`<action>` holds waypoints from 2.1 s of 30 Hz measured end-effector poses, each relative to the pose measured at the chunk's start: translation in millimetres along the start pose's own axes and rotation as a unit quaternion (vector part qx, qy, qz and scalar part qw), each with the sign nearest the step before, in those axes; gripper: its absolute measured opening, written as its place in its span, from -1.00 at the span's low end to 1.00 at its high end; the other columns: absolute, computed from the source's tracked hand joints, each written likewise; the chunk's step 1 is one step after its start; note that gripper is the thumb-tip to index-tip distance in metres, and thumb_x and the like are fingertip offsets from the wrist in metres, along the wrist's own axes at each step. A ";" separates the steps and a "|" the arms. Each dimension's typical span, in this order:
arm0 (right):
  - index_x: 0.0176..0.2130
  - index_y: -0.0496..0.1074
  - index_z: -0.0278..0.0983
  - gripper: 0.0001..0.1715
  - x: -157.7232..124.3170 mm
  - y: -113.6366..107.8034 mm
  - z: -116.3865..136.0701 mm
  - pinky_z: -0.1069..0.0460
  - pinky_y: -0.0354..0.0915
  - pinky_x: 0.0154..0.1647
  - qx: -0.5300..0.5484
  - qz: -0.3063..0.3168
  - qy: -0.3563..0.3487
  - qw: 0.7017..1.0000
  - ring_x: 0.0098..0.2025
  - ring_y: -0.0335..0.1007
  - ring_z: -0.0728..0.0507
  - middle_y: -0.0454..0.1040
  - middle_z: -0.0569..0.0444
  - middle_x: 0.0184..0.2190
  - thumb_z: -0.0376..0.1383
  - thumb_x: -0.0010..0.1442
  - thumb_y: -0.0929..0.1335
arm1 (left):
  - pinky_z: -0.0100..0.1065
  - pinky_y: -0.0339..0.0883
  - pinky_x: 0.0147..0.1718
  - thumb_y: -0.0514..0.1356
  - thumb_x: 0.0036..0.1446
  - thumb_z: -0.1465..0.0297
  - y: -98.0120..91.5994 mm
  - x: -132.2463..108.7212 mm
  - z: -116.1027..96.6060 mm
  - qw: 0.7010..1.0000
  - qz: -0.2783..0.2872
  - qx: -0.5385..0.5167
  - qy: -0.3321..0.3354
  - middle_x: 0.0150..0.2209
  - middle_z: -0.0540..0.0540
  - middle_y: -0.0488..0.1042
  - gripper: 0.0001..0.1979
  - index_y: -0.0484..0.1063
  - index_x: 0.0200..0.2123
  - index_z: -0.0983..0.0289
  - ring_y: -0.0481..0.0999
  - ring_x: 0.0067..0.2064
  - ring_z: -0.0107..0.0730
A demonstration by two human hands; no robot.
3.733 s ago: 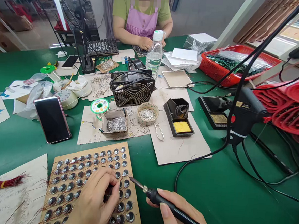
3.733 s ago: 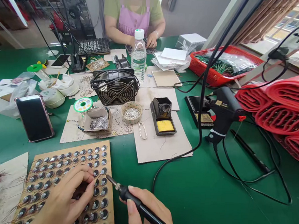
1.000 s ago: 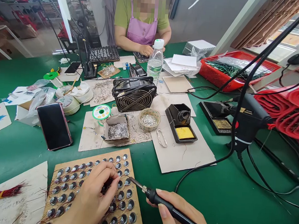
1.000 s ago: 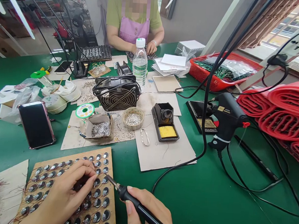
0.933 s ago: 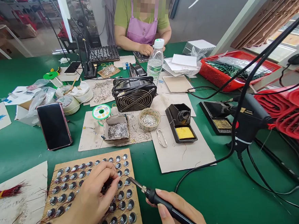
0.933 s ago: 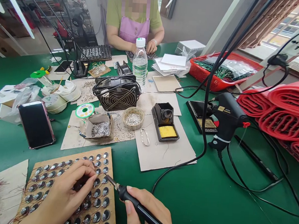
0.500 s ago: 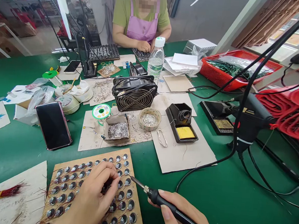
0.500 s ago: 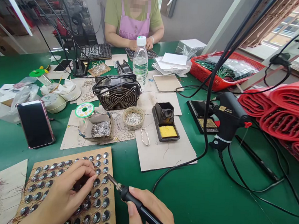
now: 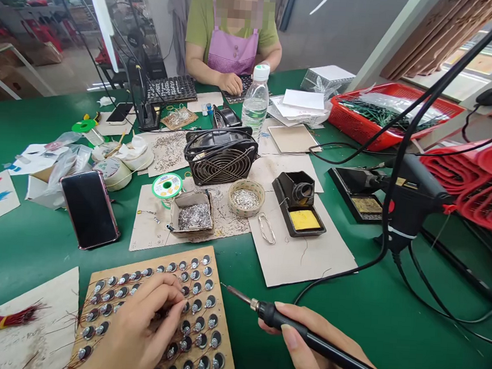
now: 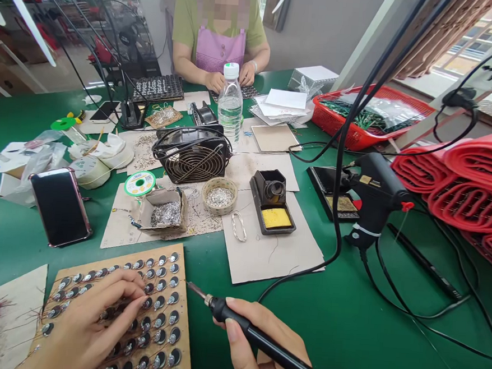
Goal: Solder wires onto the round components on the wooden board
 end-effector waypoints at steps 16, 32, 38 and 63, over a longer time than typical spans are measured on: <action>0.03 0.56 -0.02 -0.66 9.1 15.6 -15.9 0.02 0.65 -0.18 0.075 0.015 0.012 0.997 -0.25 0.71 -0.17 0.70 0.09 -0.18 -0.39 0.34 0.39 | -0.39 0.44 -0.18 0.20 0.29 0.23 -52.4 10.5 4.4 0.997 -0.023 0.022 -0.073 -0.17 0.08 0.52 -0.86 0.43 -0.30 0.14 0.52 -0.14 -0.25; 0.06 0.52 -0.09 -0.58 5.2 22.4 -14.4 0.04 0.62 -0.18 0.001 0.038 -0.056 0.998 -0.23 0.69 -0.14 0.68 0.07 -0.21 -0.48 0.29 0.39 | -0.38 0.31 -0.24 0.11 0.34 0.44 14.8 32.6 3.7 0.998 -0.008 -0.052 -0.025 -0.24 0.05 0.43 -0.85 0.38 -0.33 0.20 0.46 -0.18 -0.37; 0.07 0.50 -0.11 -0.58 5.3 23.6 -14.1 0.04 0.60 -0.21 -0.022 0.050 -0.068 0.996 -0.24 0.66 -0.13 0.67 0.05 -0.21 -0.49 0.29 0.38 | -0.40 0.32 -0.28 0.10 0.33 0.45 16.2 33.6 1.8 0.999 -0.007 -0.038 -0.024 -0.24 0.05 0.43 -0.85 0.37 -0.33 0.20 0.45 -0.21 -0.38; 0.04 0.53 -0.10 -0.60 6.1 22.2 -11.6 0.05 0.62 -0.19 -0.045 0.042 -0.061 0.996 -0.22 0.69 -0.16 0.69 0.07 -0.20 -0.46 0.29 0.39 | -0.35 0.31 -0.25 0.09 0.32 0.47 15.9 36.2 -1.5 0.999 -0.017 -0.028 -0.021 -0.27 0.06 0.43 -0.84 0.34 -0.35 0.20 0.46 -0.20 -0.34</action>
Point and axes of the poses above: each hand's wrist, its own x-axis towards the middle knuckle, its own y-axis out of the palm, z = x × y, the point moved 3 cm from there along x, towards the middle knuckle
